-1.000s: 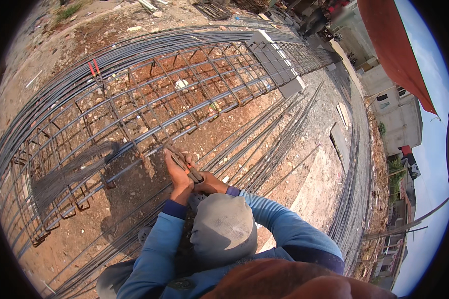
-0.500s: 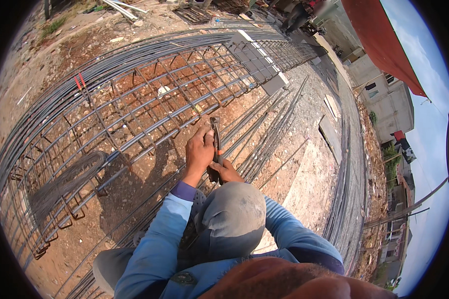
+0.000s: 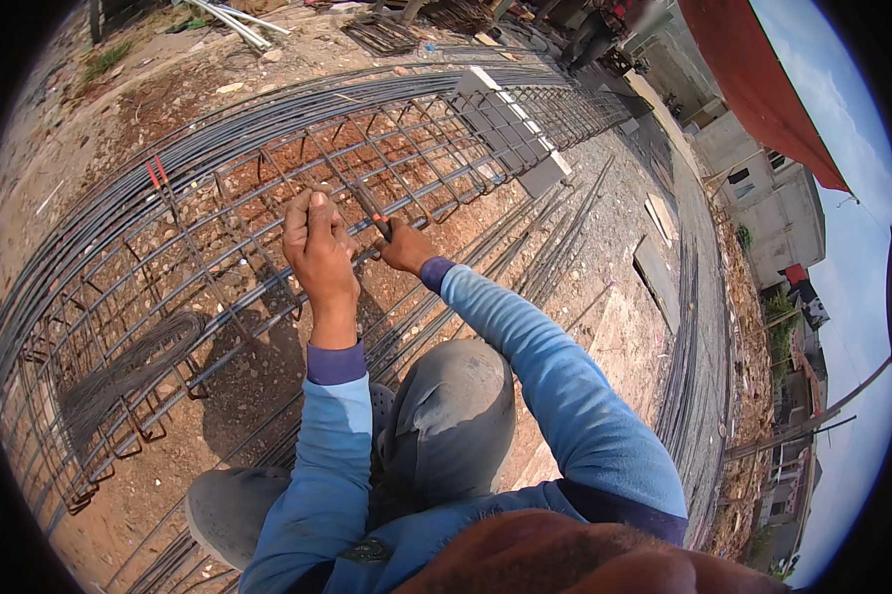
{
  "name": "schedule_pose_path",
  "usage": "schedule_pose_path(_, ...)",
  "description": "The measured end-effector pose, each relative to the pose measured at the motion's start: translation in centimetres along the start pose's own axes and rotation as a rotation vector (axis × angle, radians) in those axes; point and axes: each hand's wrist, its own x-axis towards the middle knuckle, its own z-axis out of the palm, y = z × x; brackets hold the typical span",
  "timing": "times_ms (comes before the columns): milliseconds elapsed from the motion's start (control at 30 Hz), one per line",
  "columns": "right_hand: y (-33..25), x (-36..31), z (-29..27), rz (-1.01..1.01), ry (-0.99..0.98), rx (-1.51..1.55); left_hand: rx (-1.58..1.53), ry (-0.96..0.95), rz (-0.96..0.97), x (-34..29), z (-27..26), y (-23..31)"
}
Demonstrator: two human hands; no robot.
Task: The person secures reinforcement bars by hand and using a tool to twist and cut wire ties.
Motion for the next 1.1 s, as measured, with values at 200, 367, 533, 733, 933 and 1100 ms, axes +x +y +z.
schedule_pose_path(200, 1.2, 3.1, 3.4, 0.03, -0.055, -0.267, -0.092, 0.129, 0.008, 2.3, -2.5, 0.9)
schedule_pose_path(367, -1.5, 1.5, 2.1, 0.075, -0.07, -0.235, -0.146, 0.131, -0.033, 3.8, -5.7, 2.6)
schedule_pose_path(533, -7.3, 1.8, -1.9, -0.202, 0.071, 0.412, -0.078, 0.092, 0.14, 5.5, -6.9, 3.8)
schedule_pose_path(733, -24.6, -6.2, -4.0, -0.259, -0.283, 0.765, -0.023, 0.195, 0.214, 5.8, -9.5, 7.3)
schedule_pose_path(933, -29.3, -7.0, -1.9, -0.626, -0.169, 0.726, -0.225, 0.318, 0.282, 6.4, -11.0, 10.8)
schedule_pose_path(1100, -30.4, -6.1, -2.8, -1.015, 0.185, -0.091, -0.463, 0.315, 0.159, 6.8, -12.4, 11.4)
